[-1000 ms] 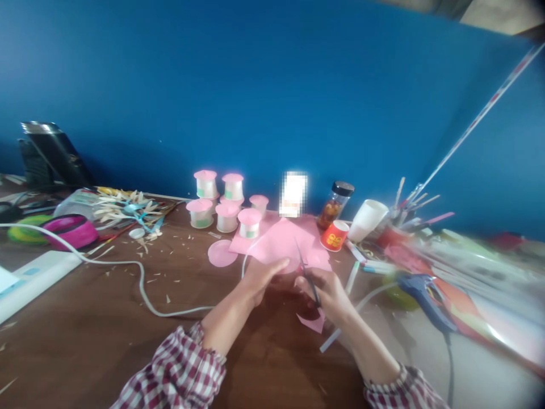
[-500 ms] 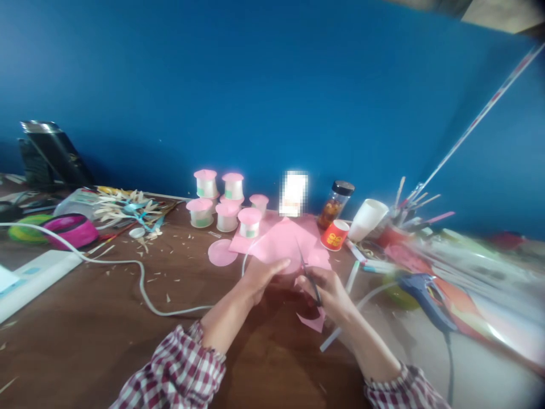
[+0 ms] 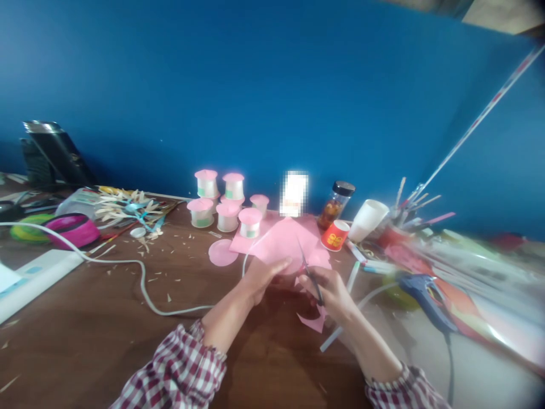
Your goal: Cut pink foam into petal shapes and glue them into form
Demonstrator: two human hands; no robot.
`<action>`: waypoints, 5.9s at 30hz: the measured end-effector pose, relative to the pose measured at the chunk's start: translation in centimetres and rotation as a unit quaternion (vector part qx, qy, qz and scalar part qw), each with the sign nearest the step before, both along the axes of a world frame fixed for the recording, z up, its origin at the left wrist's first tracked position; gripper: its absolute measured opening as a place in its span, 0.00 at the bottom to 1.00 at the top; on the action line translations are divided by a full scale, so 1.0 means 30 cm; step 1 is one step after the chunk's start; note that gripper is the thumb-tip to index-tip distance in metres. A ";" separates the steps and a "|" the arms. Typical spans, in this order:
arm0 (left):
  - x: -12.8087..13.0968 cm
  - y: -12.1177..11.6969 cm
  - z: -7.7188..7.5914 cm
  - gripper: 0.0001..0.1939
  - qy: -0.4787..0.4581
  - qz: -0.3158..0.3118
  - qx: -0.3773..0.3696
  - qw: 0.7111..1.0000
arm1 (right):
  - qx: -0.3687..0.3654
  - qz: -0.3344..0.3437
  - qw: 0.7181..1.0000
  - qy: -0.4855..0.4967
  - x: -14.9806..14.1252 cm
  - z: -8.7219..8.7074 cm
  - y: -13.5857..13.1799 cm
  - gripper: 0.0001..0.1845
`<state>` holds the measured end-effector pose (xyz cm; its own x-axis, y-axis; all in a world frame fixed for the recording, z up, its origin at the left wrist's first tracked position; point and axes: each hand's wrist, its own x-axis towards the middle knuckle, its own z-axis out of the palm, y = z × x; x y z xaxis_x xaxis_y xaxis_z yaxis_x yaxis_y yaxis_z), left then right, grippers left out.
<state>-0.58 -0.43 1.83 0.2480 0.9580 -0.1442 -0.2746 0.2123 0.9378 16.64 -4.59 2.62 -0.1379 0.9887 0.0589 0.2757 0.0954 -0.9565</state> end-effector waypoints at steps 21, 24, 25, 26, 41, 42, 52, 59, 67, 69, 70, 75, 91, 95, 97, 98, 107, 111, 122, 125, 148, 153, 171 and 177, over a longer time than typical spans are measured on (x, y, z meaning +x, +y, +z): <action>0.004 0.002 -0.011 0.22 -0.037 0.031 0.025 0.999 | 0.004 -0.008 1.000 -0.018 0.000 0.001 -0.002 0.16; 0.003 0.004 -0.009 0.22 -0.032 0.032 0.024 0.999 | 0.004 -0.007 1.000 -0.014 -0.003 0.006 -0.003 0.16; 0.002 0.004 -0.008 0.22 -0.033 0.032 0.026 0.999 | 0.005 -0.006 1.000 -0.014 -0.004 0.008 -0.003 0.16; 0.002 0.005 -0.007 0.23 -0.034 0.033 0.029 0.998 | 0.006 -0.005 1.000 -0.015 -0.005 0.009 -0.003 0.16; 0.000 0.005 0.003 0.18 -0.036 0.035 0.029 0.998 | 0.003 -0.008 1.000 -0.027 -0.006 0.015 -0.001 0.16; 0.000 0.006 0.003 0.18 -0.036 0.035 0.028 0.998 | 0.002 -0.009 1.000 -0.027 -0.006 0.015 0.000 0.17; -0.004 0.010 -0.013 0.21 -0.037 0.029 0.029 0.998 | 0.007 -0.011 1.000 -0.028 -0.011 0.019 -0.010 0.17; -0.003 0.007 0.001 0.21 -0.036 0.041 0.031 0.998 | 0.008 -0.012 0.999 -0.032 -0.008 0.017 -0.009 0.16; -0.005 0.007 0.006 0.21 -0.018 0.044 0.030 0.998 | 0.000 -0.008 0.999 -0.037 -0.001 -0.001 -0.001 0.18; -0.004 0.005 0.004 0.21 -0.021 0.037 0.035 0.998 | 0.003 -0.008 0.999 -0.041 0.001 -0.004 0.000 0.18; -0.004 0.004 0.003 0.21 -0.024 0.034 0.036 0.998 | 0.003 -0.008 0.999 -0.042 0.002 -0.005 0.001 0.17; -0.003 0.008 -0.011 0.22 -0.029 0.030 0.037 0.998 | 0.001 -0.005 0.999 -0.035 0.003 -0.007 0.000 0.18; -0.008 0.012 -0.001 0.22 -0.015 0.034 0.030 0.999 | -0.004 0.002 1.000 -0.027 0.001 0.013 -0.002 0.17; -0.007 0.012 -0.005 0.23 -0.025 0.035 0.033 0.999 | -0.005 0.003 1.000 -0.025 0.003 0.008 0.001 0.19; -0.007 0.012 -0.007 0.24 -0.032 0.035 0.033 0.998 | -0.006 0.003 1.000 -0.024 0.004 0.007 0.001 0.19; -0.007 0.012 -0.008 0.24 -0.034 0.037 0.033 0.998 | -0.004 0.004 1.000 -0.025 0.004 0.007 0.001 0.19; -0.006 0.012 -0.008 0.24 -0.022 0.037 0.028 0.999 | -0.007 0.005 1.000 -0.022 0.003 0.007 0.002 0.18; -0.005 0.012 -0.010 0.24 -0.015 0.041 0.027 0.999 | -0.006 0.009 1.000 -0.020 0.004 0.008 0.003 0.18; -0.008 0.014 -0.003 0.23 -0.006 0.031 0.025 0.999 | -0.015 0.001 1.000 -0.021 -0.001 0.018 0.001 0.20; -0.007 0.013 0.002 0.24 -0.002 0.032 0.022 0.999 | -0.014 -0.003 1.000 -0.023 -0.003 0.022 0.000 0.21; -0.011 0.017 0.002 0.22 0.024 0.039 0.023 0.999 | -0.012 0.006 1.000 -0.025 -0.002 0.045 -0.002 0.16; -0.014 0.017 0.005 0.22 0.027 0.033 0.026 0.999 | -0.004 0.005 0.999 -0.031 -0.003 0.043 -0.006 0.16; -0.021 0.023 0.008 0.22 0.037 0.031 0.025 0.999 | -0.006 0.013 0.999 -0.040 -0.001 0.046 -0.006 0.17; -0.024 0.022 0.015 0.20 0.030 0.036 0.014 0.999 | -0.014 0.012 0.999 -0.036 0.000 0.049 -0.006 0.18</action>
<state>-1.31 0.24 2.28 0.1696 0.9769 -0.1300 -0.2317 0.1678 0.9582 16.66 -4.77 4.09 -0.1645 0.9862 0.0208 0.3416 0.0767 -0.9367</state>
